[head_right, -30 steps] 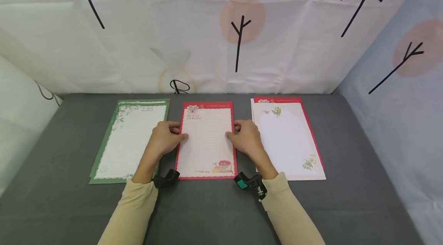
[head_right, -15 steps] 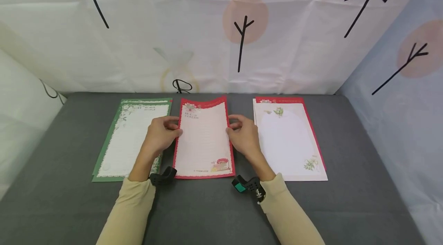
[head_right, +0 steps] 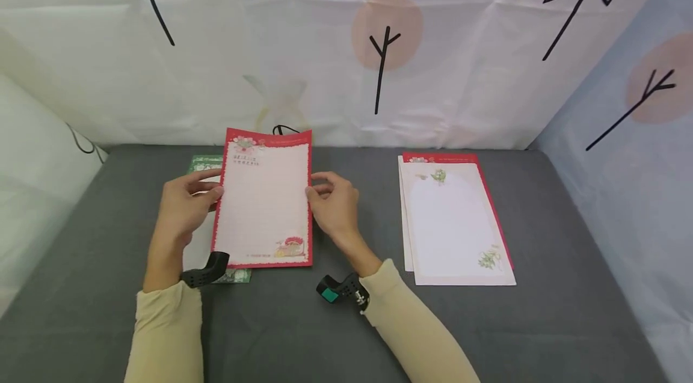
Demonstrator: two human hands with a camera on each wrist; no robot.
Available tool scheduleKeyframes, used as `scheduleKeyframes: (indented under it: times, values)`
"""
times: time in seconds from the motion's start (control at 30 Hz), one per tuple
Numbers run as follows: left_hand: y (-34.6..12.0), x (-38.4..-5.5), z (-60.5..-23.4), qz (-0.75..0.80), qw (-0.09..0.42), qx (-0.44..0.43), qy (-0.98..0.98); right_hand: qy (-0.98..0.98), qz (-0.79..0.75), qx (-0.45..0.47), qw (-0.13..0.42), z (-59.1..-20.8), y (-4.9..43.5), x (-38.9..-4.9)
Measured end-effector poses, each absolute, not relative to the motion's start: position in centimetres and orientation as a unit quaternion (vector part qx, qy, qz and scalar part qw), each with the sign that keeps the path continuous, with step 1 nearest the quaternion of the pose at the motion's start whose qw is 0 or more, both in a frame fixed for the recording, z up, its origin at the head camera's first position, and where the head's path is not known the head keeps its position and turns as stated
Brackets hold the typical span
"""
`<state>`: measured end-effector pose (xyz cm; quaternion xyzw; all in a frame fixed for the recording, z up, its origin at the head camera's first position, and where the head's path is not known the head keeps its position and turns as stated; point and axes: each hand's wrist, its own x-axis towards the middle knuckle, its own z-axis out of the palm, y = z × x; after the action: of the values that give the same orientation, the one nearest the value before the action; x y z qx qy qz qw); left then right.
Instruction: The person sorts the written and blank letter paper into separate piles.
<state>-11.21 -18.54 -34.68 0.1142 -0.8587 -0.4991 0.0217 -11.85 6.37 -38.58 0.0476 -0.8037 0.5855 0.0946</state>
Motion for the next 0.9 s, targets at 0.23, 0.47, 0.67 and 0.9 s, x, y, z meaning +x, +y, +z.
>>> scheduleKeyframes:
  times: [0.23, 0.47, 0.67, 0.9]
  values:
    - [-21.5, -10.7, -34.4, -0.481, 0.025, 0.243, -0.842, -0.82, 0.568, 0.072, 0.022, -38.7, 2.3, -11.9]
    - [-23.5, -10.4, -35.2, -0.45, 0.021, 0.299, -0.841, -0.846, 0.523, 0.094, -0.038, -38.9, 0.5, -11.4]
    - [-24.5, -10.2, -35.8, -0.427, 0.025, 0.307, -0.85, -0.859, 0.491, 0.115, -0.081, -39.0, 0.0, -11.2]
    - [-24.9, -10.3, -36.6, -0.408, 0.024, 0.321, -0.854, -0.866, 0.47, 0.116, -0.121, -38.9, -0.3, -11.4]
